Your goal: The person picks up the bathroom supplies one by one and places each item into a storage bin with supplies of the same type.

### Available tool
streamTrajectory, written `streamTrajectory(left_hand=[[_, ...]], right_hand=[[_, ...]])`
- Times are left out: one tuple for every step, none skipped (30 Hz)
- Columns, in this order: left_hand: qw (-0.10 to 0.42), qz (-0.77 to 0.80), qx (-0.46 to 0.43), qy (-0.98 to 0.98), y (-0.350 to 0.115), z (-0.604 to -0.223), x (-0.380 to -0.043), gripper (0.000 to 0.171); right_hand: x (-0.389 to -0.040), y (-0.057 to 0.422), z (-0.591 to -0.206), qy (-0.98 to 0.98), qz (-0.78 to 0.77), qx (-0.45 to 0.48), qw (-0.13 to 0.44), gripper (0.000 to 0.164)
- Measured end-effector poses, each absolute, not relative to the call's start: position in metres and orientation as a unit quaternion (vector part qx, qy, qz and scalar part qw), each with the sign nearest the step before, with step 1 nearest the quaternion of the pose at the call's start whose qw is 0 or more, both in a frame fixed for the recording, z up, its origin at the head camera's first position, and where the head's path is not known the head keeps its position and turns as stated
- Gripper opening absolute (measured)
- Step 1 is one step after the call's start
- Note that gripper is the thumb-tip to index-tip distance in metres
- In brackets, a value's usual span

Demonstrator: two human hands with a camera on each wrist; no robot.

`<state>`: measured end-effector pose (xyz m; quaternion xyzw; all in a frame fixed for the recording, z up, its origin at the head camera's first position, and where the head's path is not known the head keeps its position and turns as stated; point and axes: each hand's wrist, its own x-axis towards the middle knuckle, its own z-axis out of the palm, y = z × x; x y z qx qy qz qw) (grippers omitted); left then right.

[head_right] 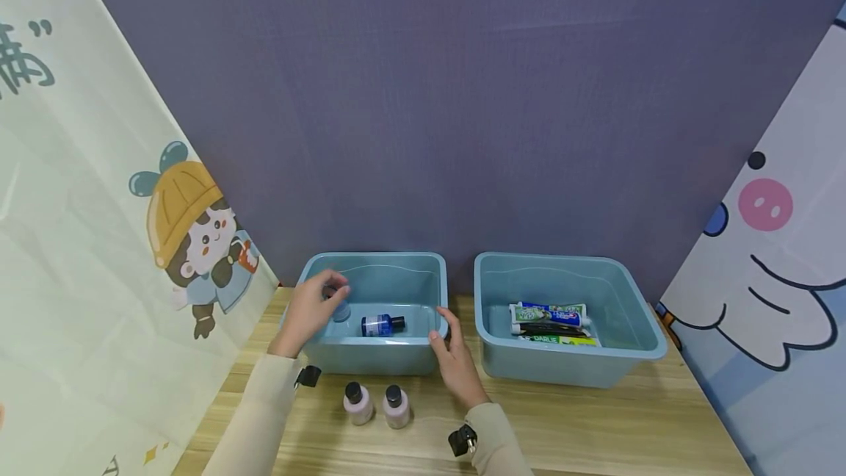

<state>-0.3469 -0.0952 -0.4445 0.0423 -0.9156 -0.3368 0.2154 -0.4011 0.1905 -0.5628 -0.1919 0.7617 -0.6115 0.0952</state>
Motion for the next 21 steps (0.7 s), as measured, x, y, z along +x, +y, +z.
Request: streamTrajectory(left_hand=[[0.228,-0.346,0.040,-0.909,-0.094,-0.447,-0.344,0.015],[0.242,-0.354,0.036,-0.903,-0.093,-0.449,-0.341,0.014],[0.254,-0.366,0.032,-0.895,-0.092,-0.451,-0.338,0.012],[0.266,-0.380,0.029,-0.885,-0.090,-0.453,-0.336,0.011],[0.279,-0.391,0.025,-0.877,-0.089,-0.455,-0.333,0.011],[0.292,-0.401,0.023,-0.868,-0.088,-0.458,-0.330,0.010],[0.305,-0.413,0.021,-0.858,-0.087,-0.460,-0.327,0.009],[0.317,-0.425,0.018,-0.848,-0.085,-0.463,-0.324,0.008],[0.330,-0.436,0.016,-0.837,-0.084,-0.466,-0.321,0.007],[0.343,-0.446,0.014,-0.827,-0.083,-0.469,-0.318,0.007],[0.357,-0.453,0.013,-0.816,-0.081,-0.473,-0.315,0.007],[0.372,-0.460,0.014,-0.806,-0.080,-0.477,-0.312,0.007],[0.388,-0.467,0.015,-0.795,-0.079,-0.480,-0.310,0.007],[0.403,-0.473,0.017,-0.783,-0.078,-0.483,-0.307,0.007],[0.417,-0.476,0.021,-0.774,-0.077,-0.486,-0.305,0.007],[0.427,-0.480,0.027,-0.765,-0.076,-0.488,-0.303,0.008],[0.436,-0.480,0.036,-0.760,-0.074,-0.489,-0.301,0.007],[0.441,-0.481,0.045,-0.756,-0.072,-0.490,-0.298,0.007],[0.444,-0.481,0.055,-0.754,-0.070,-0.491,-0.296,0.008],[0.444,-0.483,0.063,-0.752,-0.068,-0.491,-0.294,0.007],[0.443,-0.486,0.069,-0.750,-0.066,-0.492,-0.291,0.007]], right_hand=[[-0.401,0.190,-0.563,0.762,-0.611,-0.191,0.095,0.051],[-0.401,0.190,-0.563,0.762,-0.611,-0.190,0.095,0.051],[-0.402,0.190,-0.563,0.763,-0.611,-0.190,0.095,0.051],[-0.402,0.190,-0.564,0.764,-0.610,-0.189,0.094,0.051],[-0.402,0.190,-0.564,0.765,-0.608,-0.189,0.093,0.050],[-0.402,0.190,-0.564,0.767,-0.607,-0.188,0.092,0.050],[-0.401,0.190,-0.564,0.767,-0.607,-0.188,0.092,0.049],[-0.401,0.191,-0.563,0.767,-0.607,-0.187,0.092,0.049],[-0.401,0.191,-0.563,0.767,-0.607,-0.187,0.093,0.049],[-0.401,0.191,-0.563,0.766,-0.607,-0.187,0.094,0.049],[-0.400,0.191,-0.563,0.766,-0.608,-0.187,0.094,0.049],[-0.400,0.190,-0.562,0.765,-0.609,-0.187,0.095,0.048],[-0.400,0.190,-0.562,0.763,-0.611,-0.187,0.096,0.048],[-0.399,0.190,-0.562,0.763,-0.611,-0.187,0.096,0.048],[-0.399,0.190,-0.562,0.762,-0.612,-0.188,0.097,0.048],[-0.399,0.190,-0.562,0.762,-0.612,-0.189,0.097,0.049],[-0.399,0.189,-0.562,0.762,-0.612,-0.190,0.097,0.049],[-0.399,0.189,-0.562,0.761,-0.612,-0.190,0.097,0.049],[-0.399,0.189,-0.561,0.761,-0.613,-0.190,0.096,0.048],[-0.399,0.189,-0.561,0.761,-0.612,-0.190,0.096,0.048],[-0.399,0.189,-0.561,0.761,-0.612,-0.190,0.096,0.048]])
